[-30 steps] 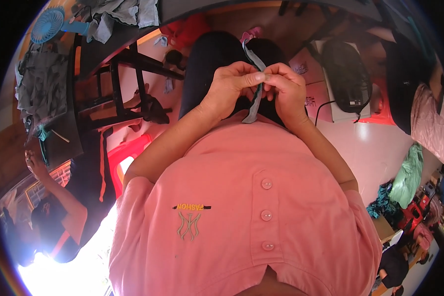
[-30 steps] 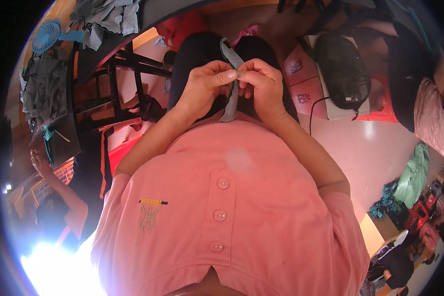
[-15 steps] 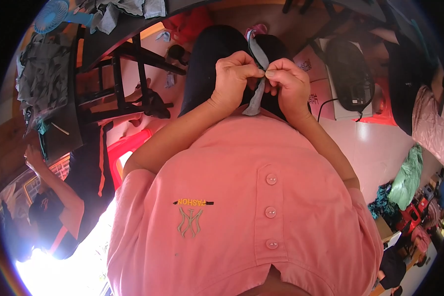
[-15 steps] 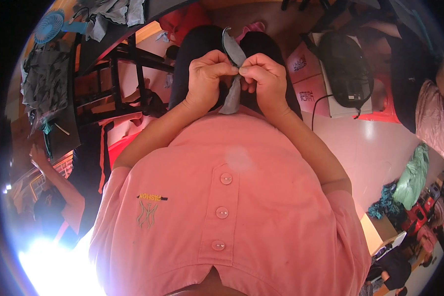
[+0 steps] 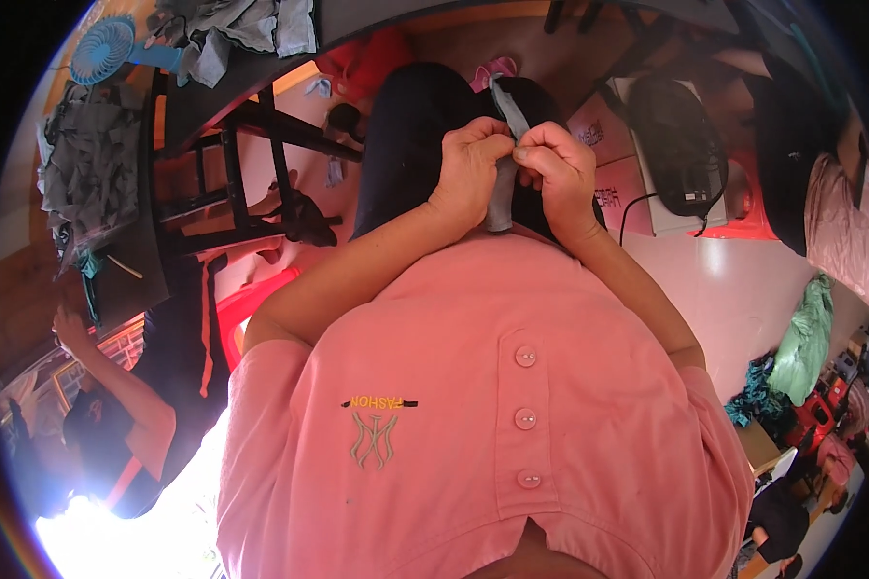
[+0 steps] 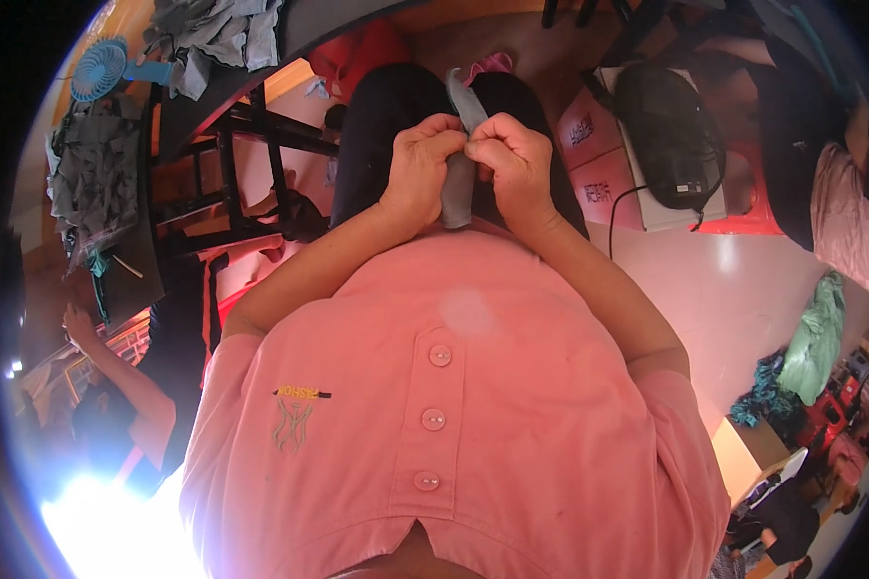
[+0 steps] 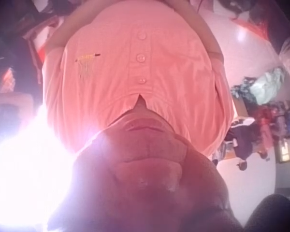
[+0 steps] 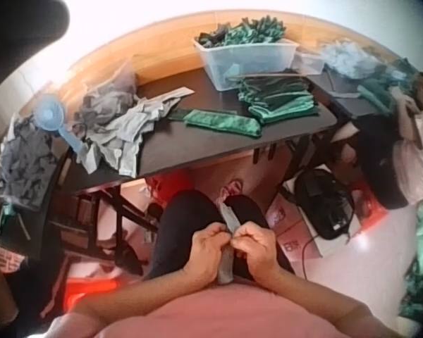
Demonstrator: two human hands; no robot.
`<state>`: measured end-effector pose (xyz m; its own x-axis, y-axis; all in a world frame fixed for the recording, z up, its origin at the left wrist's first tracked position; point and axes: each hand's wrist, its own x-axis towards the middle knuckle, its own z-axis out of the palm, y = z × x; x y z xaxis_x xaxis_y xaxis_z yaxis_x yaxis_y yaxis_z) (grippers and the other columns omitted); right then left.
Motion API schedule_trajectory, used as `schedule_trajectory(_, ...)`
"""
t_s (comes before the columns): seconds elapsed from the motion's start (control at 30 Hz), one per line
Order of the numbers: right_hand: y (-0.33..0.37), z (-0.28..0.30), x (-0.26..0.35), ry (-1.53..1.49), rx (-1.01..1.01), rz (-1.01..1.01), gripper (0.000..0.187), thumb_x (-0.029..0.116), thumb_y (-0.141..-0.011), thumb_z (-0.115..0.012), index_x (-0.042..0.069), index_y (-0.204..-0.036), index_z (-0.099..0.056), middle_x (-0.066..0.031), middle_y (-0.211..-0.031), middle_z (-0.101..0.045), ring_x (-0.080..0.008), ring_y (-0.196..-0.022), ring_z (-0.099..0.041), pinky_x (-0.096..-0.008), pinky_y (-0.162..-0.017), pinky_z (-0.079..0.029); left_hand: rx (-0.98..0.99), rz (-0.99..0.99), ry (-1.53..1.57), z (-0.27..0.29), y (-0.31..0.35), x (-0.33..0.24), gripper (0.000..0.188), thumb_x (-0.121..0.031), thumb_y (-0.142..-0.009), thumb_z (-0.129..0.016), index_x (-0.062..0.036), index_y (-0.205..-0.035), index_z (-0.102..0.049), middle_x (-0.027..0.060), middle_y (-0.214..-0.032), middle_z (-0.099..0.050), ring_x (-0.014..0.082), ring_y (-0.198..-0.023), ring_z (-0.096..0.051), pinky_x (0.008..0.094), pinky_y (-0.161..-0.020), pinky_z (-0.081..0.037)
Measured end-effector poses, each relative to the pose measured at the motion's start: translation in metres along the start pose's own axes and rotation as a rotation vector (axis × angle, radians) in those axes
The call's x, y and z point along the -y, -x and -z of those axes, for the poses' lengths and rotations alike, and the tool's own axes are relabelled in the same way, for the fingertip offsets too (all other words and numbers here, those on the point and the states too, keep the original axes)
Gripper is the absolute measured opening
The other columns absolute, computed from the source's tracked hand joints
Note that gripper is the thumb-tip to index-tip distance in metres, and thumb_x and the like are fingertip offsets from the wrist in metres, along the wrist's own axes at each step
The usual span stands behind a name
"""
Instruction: Handling and folding small fabric scraps as part of a textile manufacturing process.
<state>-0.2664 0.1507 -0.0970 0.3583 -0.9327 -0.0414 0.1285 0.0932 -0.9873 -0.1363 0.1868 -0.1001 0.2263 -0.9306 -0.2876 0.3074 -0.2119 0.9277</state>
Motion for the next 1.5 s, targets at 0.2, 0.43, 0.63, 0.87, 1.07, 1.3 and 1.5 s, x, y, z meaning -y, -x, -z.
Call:
schedule_trajectory(0.2, -0.001, 0.002, -0.008, 0.014, 0.057, 0.012, 0.011, 0.009, -0.077, -0.062, 0.001, -0.071, -0.059, 0.0006, -0.059, -0.052, -0.0059, -0.052, -0.046, -0.0224, -0.047, -0.035, 0.012, -0.198, -0.237, 0.006, -0.001, 0.002, 0.012, -0.003, -0.079, -0.057, 0.0056, -0.084, -0.064, 0.0051, -0.078, -0.062, 0.0088, -0.071, -0.053, 0.0237, -0.062, -0.043)
schedule_trajectory(0.43, 0.002, -0.003, -0.01, 0.008, 0.195, -0.127, 0.015, 0.015, -0.081, -0.064, 0.001, -0.079, -0.06, 0.0006, -0.063, -0.054, -0.0054, -0.053, -0.045, -0.0217, -0.048, -0.035, 0.034, -0.451, -0.334, 0.018, -0.012, 0.009, 0.016, -0.003, -0.081, -0.056, 0.0056, -0.091, -0.066, 0.0052, -0.081, -0.064, 0.0091, -0.074, -0.056, 0.0246, -0.063, -0.044)
schedule_trajectory(0.63, -0.003, -0.008, -0.013, 0.135, 0.148, -0.184, 0.023, 0.024, -0.084, -0.069, 0.002, -0.083, -0.06, -0.0001, -0.066, -0.056, -0.005, -0.055, -0.049, -0.022, -0.048, -0.038, -0.04, -0.002, -0.095, 0.025, -0.005, 0.008, 0.018, -0.002, -0.082, -0.052, 0.0019, -0.09, -0.067, 0.005, -0.086, -0.063, 0.0116, -0.076, -0.06, 0.0255, -0.066, -0.047)
schedule_trajectory(0.87, -0.004, -0.009, -0.019, 0.088, 0.158, -0.18, 0.017, 0.015, -0.084, -0.065, 0.003, -0.076, -0.056, 0.0, -0.062, -0.054, -0.0054, -0.054, -0.048, -0.0211, -0.046, -0.036, -0.056, -0.244, -0.173, 0.01, -0.002, 0.005, 0.014, -0.001, -0.08, -0.053, 0.0031, -0.087, -0.065, 0.0066, -0.079, -0.061, 0.0119, -0.069, -0.057, 0.0245, -0.062, -0.045)
schedule_trajectory(1.07, 0.006, 0.005, -0.009, 0.082, 0.258, -0.082, 0.017, 0.01, -0.078, -0.063, 0.003, -0.066, -0.052, 0.0009, -0.056, -0.048, -0.0053, -0.051, -0.044, -0.0227, -0.045, -0.032, 0.071, -0.563, -0.509, 0.021, -0.001, 0.008, 0.011, -0.003, -0.083, -0.054, 0.0033, -0.086, -0.062, 0.008, -0.074, -0.057, 0.0125, -0.066, -0.055, 0.0243, -0.059, -0.042)
schedule_trajectory(1.3, 0.008, 0.008, -0.008, -0.035, 0.175, -0.169, 0.019, 0.01, -0.075, -0.064, 0.005, -0.063, -0.05, 0.0013, -0.053, -0.044, -0.0054, -0.051, -0.043, -0.0229, -0.045, -0.032, 0.045, -0.942, -0.915, 0.024, -0.011, 0.019, 0.004, 0.0, -0.081, -0.056, 0.0035, -0.084, -0.057, 0.0156, -0.074, -0.053, 0.0259, -0.063, -0.056, 0.0337, -0.056, -0.044)
schedule_trajectory(1.5, 0.002, 0.007, -0.023, -0.04, 0.244, -0.189, 0.019, 0.012, -0.079, -0.059, 0.005, -0.064, -0.049, -0.0007, -0.053, -0.046, -0.0102, -0.046, -0.047, -0.0232, -0.045, -0.034, 0.148, -0.781, -0.699, 0.019, -0.022, 0.025, 0.01, -0.002, -0.076, -0.058, 0.0033, -0.083, -0.061, 0.0154, -0.08, -0.062, 0.0258, -0.069, -0.063, 0.0332, -0.056, -0.047)
